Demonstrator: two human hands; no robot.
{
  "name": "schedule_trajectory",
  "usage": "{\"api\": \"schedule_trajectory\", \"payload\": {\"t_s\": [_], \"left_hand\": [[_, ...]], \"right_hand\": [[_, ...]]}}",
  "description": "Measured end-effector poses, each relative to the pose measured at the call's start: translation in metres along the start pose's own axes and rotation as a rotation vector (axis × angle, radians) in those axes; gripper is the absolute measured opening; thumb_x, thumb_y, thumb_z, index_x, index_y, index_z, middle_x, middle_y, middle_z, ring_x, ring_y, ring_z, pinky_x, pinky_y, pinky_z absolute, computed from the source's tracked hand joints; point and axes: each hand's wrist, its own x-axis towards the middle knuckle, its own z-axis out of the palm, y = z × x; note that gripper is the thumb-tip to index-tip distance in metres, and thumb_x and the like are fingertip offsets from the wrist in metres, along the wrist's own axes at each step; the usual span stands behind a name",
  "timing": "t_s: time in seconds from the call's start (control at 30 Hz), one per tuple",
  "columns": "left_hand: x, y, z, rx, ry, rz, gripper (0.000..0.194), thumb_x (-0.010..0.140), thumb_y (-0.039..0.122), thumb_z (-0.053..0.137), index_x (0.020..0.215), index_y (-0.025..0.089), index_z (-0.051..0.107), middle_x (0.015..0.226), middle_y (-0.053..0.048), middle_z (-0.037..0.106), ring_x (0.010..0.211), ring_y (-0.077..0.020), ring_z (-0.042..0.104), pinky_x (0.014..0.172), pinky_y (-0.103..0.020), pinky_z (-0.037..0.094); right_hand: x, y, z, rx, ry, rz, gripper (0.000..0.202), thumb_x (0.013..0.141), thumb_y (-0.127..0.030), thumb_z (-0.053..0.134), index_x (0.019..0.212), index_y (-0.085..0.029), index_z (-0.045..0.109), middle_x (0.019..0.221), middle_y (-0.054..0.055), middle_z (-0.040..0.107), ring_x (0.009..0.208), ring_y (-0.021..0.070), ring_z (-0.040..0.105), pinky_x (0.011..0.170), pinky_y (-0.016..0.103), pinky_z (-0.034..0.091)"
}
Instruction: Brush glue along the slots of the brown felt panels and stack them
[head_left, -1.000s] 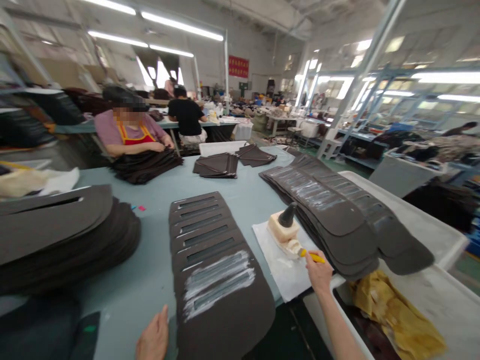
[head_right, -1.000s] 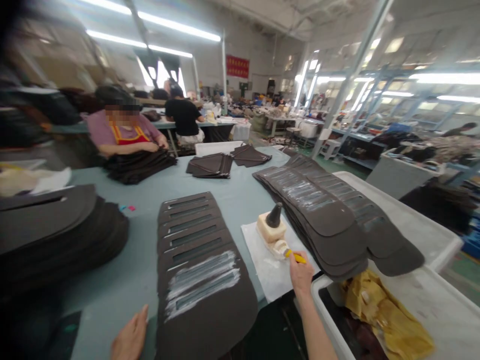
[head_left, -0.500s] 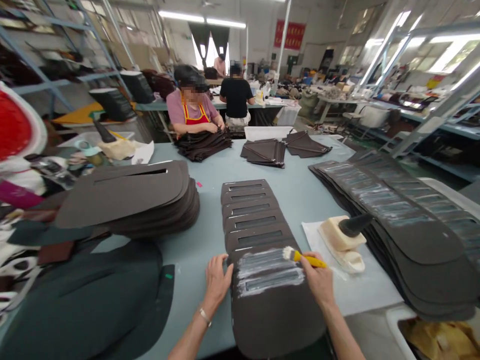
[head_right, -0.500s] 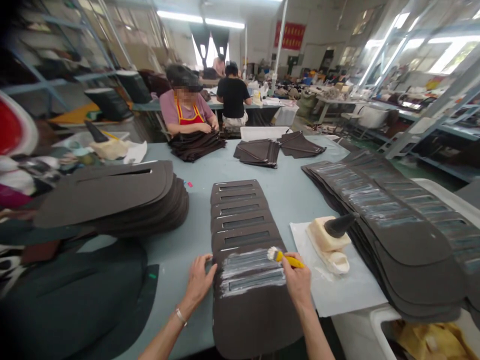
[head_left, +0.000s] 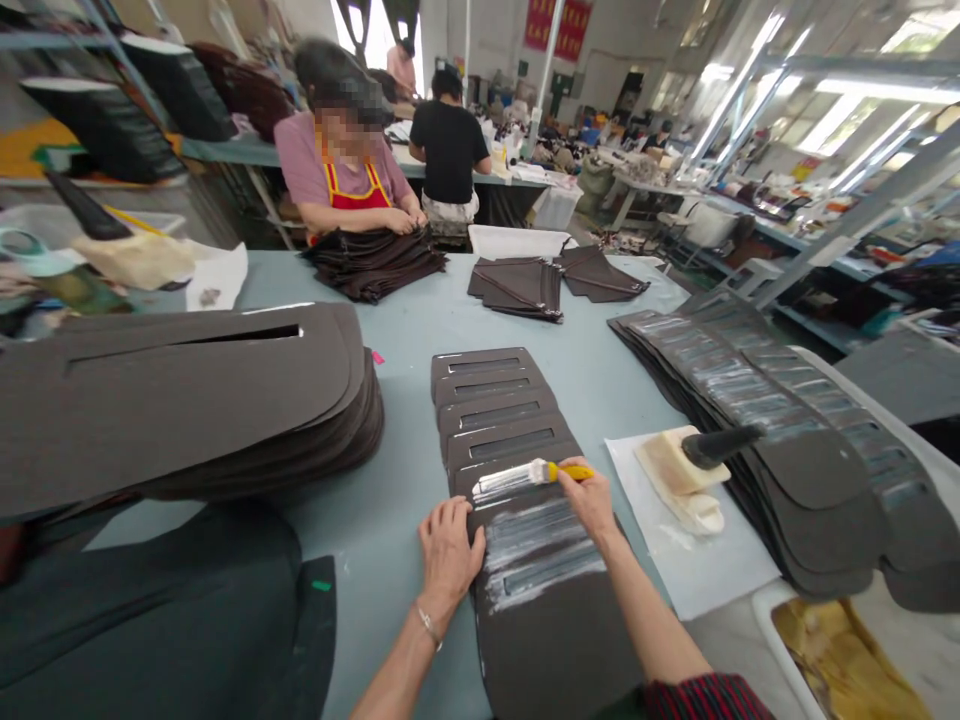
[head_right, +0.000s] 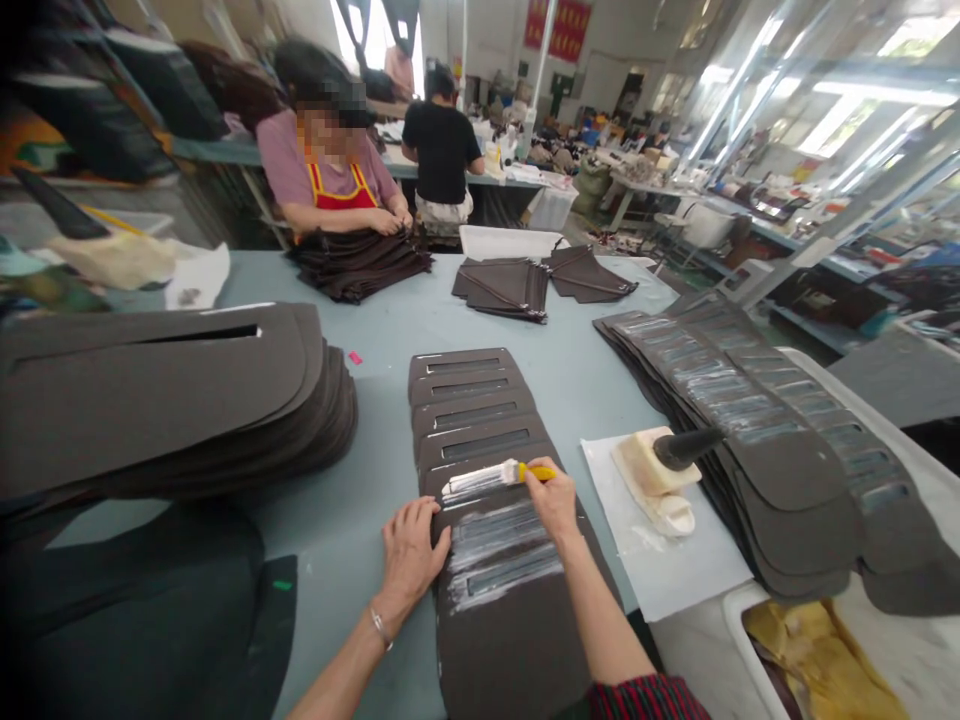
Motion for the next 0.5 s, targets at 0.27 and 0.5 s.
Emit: {"api": "schedule_trajectory", "payload": {"t_s": [0.27,0.5], "left_hand": [[0.001,0.001,-0.001,-0.004,0.001,-0.019,0.027,0.078,0.022,0.052,0.105,0.022,0.056,0.121,-0.009,0.056,0.116,-0.0268,0.044,0.098,-0.045,0.031],[0.0,-0.001,0.001,0.005,-0.001,0.0,0.024,0.079,0.023,0.051,0.103,0.022,0.054,0.121,-0.007,0.056,0.115,-0.0264,0.044,0.098,-0.044,0.031]], "right_hand": [[-0.01,-0.03,0.016,-0.031,0.061,-0.085,0.028,0.081,-0.043,0.051,0.084,-0.018,0.065,0.068,0.002,0.063,0.06,0.0144,0.054,0.061,0.024,0.041],[-0.019,-0.022,0.028,0.075,-0.081,-0.061,0.025,0.077,-0.04,0.054,0.082,-0.019,0.067,0.07,0.001,0.064,0.061,0.0144,0.055,0.06,0.024,0.042]]}}
